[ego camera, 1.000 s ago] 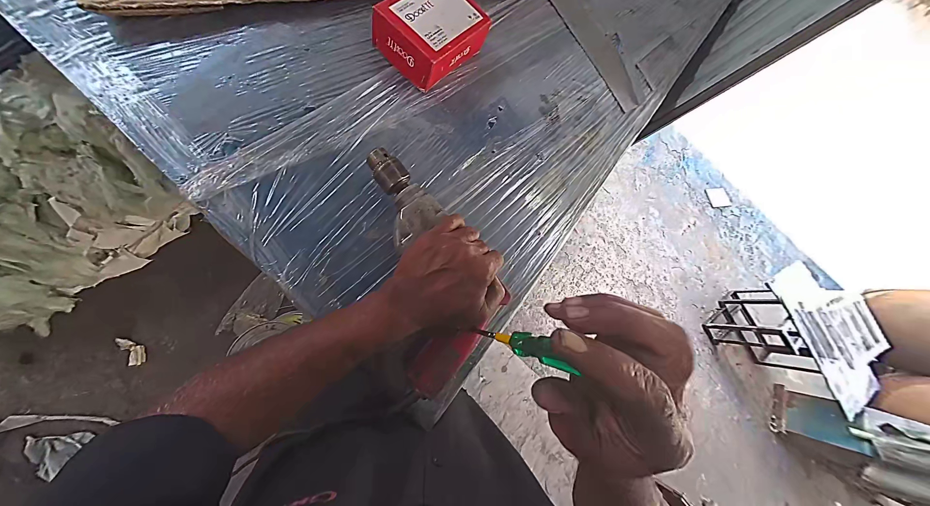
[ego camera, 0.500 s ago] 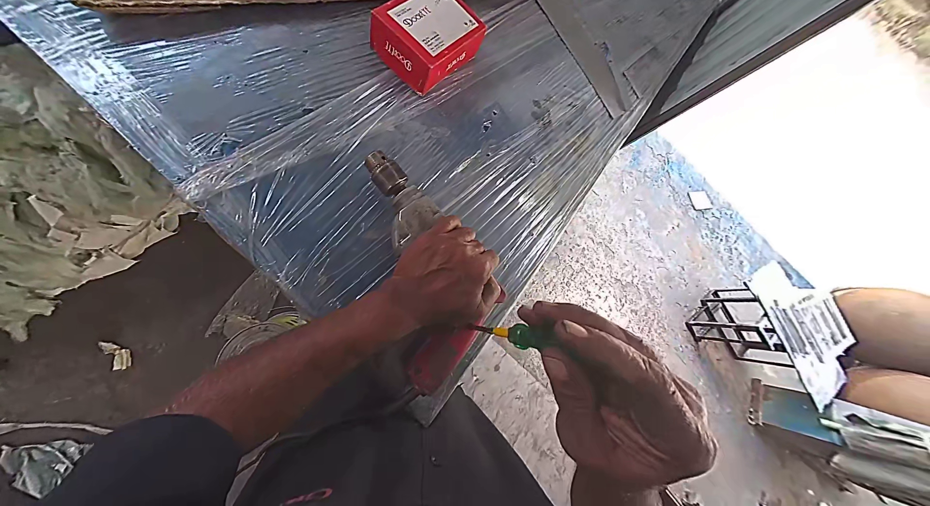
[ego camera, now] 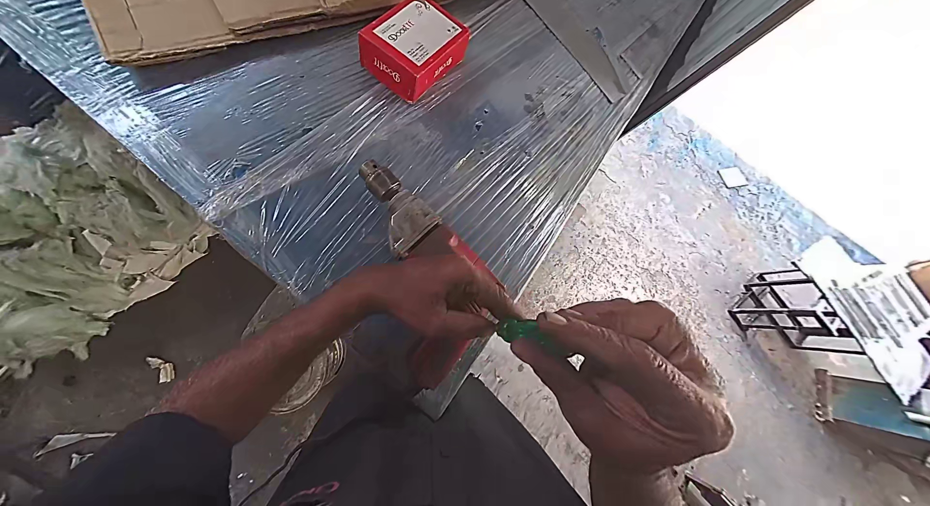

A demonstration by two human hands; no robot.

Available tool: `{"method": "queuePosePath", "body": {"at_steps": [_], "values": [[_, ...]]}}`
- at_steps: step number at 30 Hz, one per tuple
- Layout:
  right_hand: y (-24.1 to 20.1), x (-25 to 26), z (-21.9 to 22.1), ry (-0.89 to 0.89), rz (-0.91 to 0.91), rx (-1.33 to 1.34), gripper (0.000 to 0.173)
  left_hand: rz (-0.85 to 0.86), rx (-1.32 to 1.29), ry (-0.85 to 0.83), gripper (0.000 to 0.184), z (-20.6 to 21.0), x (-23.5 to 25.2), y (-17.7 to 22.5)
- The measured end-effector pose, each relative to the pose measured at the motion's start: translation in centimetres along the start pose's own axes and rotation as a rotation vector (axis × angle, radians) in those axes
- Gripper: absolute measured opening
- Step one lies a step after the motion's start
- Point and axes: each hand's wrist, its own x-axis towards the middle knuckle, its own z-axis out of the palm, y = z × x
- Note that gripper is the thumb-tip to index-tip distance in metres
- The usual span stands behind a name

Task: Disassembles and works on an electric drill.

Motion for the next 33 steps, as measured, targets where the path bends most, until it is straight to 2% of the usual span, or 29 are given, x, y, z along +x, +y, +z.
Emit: {"method": "queuePosePath", "body": {"at_steps": [2,8,13,16,20,22,25,28,33], "values": [[-0.2,-0.3,-0.2,-0.010,0.005,-0.012,0.023,0.004,0.002,-0.006,0.017,-0.5,0.1,-0.5],[-0.1,-0.4,-0.5,-0.049,0.000,0.014,0.021,-0.007,0.127,-0.070,0.013,-0.6,0.7,-0.3],[0.0,0.2,-0.9,-0.164,-0.063,0.042,0.016,0.019,0.145,0.028,0.007,-0.2,0.6,-0.6],[0.2,0.1,-0.9,-0.210,-0.075,0.045,0.021,-0.001,0.158,0.070,0.007,0.1,0.5,-0.4],[0.9,-0.2,-0.2,-0.145,-0.078,0.036,0.021,-0.020,0.141,0.082,0.007,0.4,0.5,-0.5],[0.7,-0.3,0.1,-0.078,-0.031,-0.006,0.033,-0.023,0.138,0.074,0.009,0.3,0.5,-0.5],[-0.1,0.0,0.3,0.013,0.040,-0.024,0.024,-0.025,0.127,0.049,0.009,0.2,0.5,-0.4],[-0.9,0.2,0.3,0.001,0.072,-0.031,0.018,0.004,0.152,0.061,0.009,0.2,0.4,-0.6],[-0.6,0.2,-0.4,-0.089,0.031,0.040,0.018,-0.014,0.175,0.090,0.015,0.3,0.5,-0.7]]}}
